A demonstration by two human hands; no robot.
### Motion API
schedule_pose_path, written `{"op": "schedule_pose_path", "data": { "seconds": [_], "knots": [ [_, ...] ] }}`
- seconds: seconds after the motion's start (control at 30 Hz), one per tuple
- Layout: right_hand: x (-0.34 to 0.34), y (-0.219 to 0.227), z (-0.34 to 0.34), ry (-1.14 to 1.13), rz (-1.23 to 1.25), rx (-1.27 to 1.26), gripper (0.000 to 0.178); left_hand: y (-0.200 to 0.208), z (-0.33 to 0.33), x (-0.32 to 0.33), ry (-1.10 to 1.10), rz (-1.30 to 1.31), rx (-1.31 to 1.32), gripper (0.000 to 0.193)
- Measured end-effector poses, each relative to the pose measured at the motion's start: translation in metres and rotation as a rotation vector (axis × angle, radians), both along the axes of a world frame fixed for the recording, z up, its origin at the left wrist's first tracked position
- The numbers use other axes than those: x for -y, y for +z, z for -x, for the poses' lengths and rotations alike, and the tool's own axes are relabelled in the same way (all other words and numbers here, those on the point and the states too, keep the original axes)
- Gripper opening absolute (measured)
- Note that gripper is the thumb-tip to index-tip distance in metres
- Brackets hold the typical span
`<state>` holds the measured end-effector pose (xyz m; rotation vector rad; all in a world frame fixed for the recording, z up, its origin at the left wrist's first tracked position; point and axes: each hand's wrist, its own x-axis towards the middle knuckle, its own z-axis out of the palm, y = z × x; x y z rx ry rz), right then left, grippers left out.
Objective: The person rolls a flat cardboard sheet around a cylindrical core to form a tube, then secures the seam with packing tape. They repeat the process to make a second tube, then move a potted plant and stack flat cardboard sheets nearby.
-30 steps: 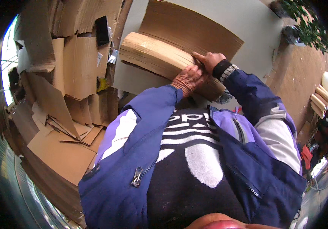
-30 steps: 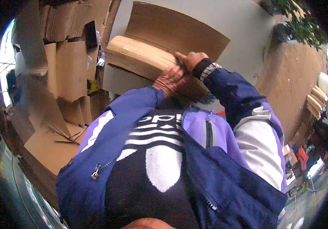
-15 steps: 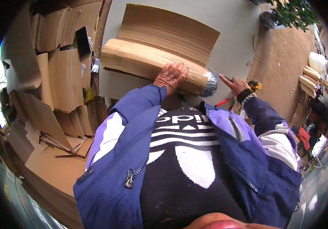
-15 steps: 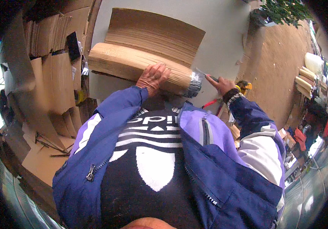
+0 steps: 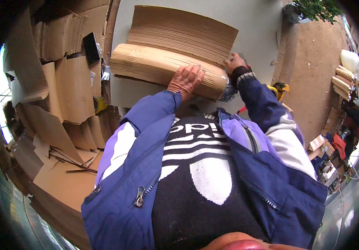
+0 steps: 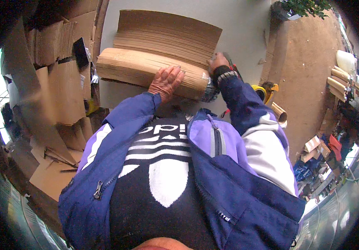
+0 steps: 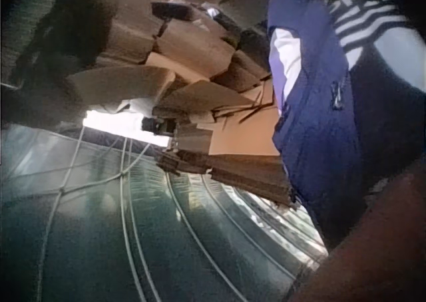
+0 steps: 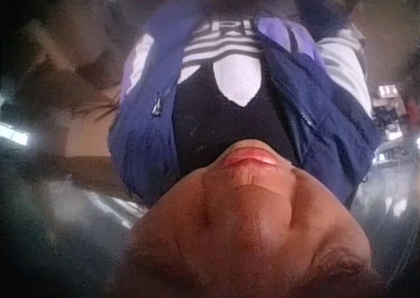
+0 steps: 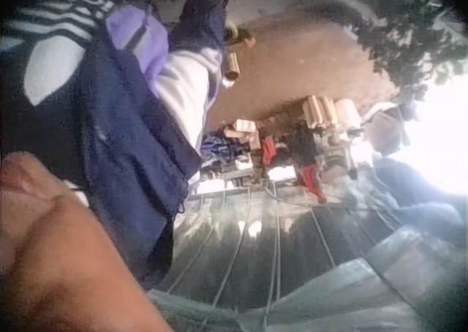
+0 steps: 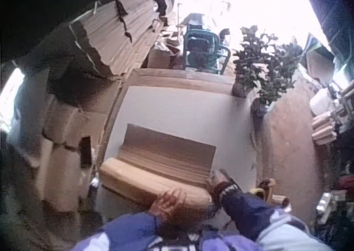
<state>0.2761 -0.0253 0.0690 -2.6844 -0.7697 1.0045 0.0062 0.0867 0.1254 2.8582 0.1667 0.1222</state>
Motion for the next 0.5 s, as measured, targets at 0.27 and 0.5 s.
{"op": "schedule_pose_path", "data": {
  "seconds": [0.27, 0.5],
  "knots": [
    [0.001, -0.072, -0.016, -0.467, -0.384, -0.577, 0.036, 0.000, -0.008, -0.001, -0.043, -0.042, -0.024, 0.076],
    [-0.003, -0.034, 0.026, -0.476, -0.659, -0.506, 0.032, -0.001, -0.011, 0.001, -0.115, -0.034, -0.041, 0.070]
  ]
}}
